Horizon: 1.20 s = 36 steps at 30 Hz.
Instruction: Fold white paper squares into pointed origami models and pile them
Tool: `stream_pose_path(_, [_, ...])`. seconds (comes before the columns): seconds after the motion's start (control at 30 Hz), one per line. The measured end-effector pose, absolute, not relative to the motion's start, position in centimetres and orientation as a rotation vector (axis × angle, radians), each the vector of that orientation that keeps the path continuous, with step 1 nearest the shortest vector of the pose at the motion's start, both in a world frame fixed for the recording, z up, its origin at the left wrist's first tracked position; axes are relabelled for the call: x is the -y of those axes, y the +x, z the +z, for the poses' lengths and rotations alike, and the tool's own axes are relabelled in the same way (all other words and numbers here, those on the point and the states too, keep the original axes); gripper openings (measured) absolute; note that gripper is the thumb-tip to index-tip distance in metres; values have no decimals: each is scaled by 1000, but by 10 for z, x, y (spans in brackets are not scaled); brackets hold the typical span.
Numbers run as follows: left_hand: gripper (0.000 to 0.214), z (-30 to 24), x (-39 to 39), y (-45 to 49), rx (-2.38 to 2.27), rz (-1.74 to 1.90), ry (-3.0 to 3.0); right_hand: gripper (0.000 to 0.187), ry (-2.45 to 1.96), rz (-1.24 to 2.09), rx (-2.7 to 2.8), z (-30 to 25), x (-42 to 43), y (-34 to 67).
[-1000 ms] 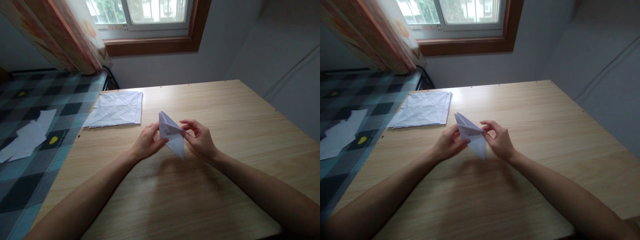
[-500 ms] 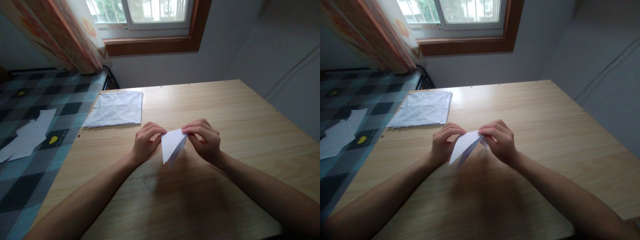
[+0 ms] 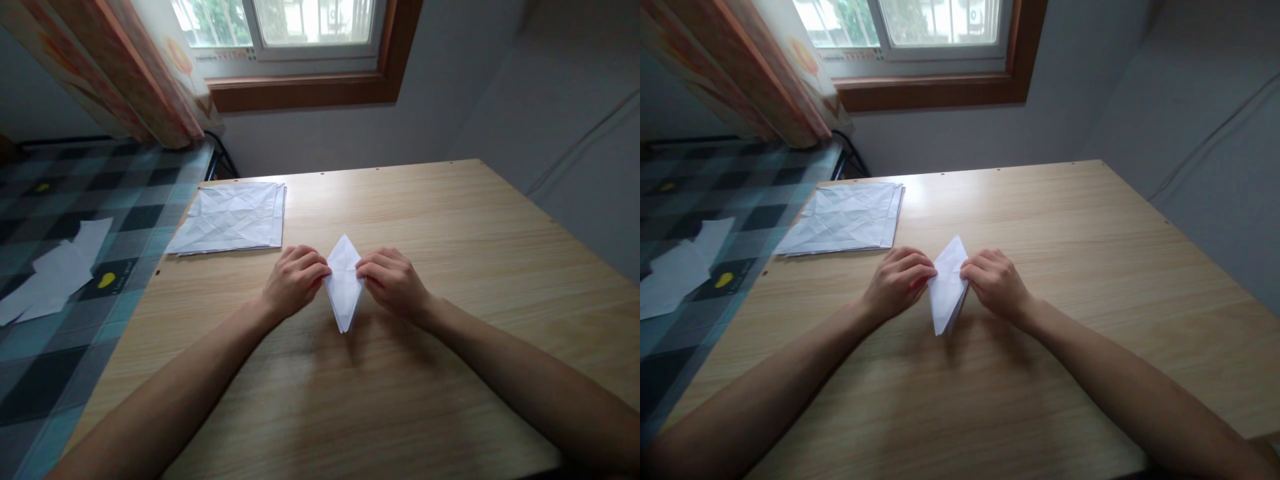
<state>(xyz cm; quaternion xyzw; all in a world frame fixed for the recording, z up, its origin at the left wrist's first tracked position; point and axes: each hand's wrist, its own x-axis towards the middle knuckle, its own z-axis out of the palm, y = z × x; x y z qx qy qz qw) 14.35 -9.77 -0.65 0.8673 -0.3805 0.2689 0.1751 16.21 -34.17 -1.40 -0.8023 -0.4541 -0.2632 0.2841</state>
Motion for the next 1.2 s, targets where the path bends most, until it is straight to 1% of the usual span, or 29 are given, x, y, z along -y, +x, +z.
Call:
stream_pose_path(0.13, [12, -7, 98, 142, 1105, 603, 2522, 19, -2251, -574, 1238, -18, 344, 164])
stream_pose_path(0.3, [23, -4, 98, 140, 1061, 465, 2558, 18, -2317, -413, 1246, -15, 346, 163])
stream_pose_path(0.5, [22, -2, 98, 139, 1011, 414, 2596, 25, -2294, -322, 1211, -11, 347, 161])
stream_pose_path(0.6, [21, -1, 98, 139, 989, 403, 2595, 25, -2287, -300, 1202, -11, 347, 161])
stream_pose_path(0.77, [20, 0, 98, 139, 976, 394, 2579, 32, -2276, -245, 1203, -10, 349, 162])
stream_pose_path(1.1, [23, -3, 98, 141, 931, 463, 2577, 19, -2231, -249, 1092, -14, 348, 166])
stream_pose_path(1.2, [24, -4, 99, 141, 915, 500, 2608, 21, -2251, -255, 1033, -14, 346, 167])
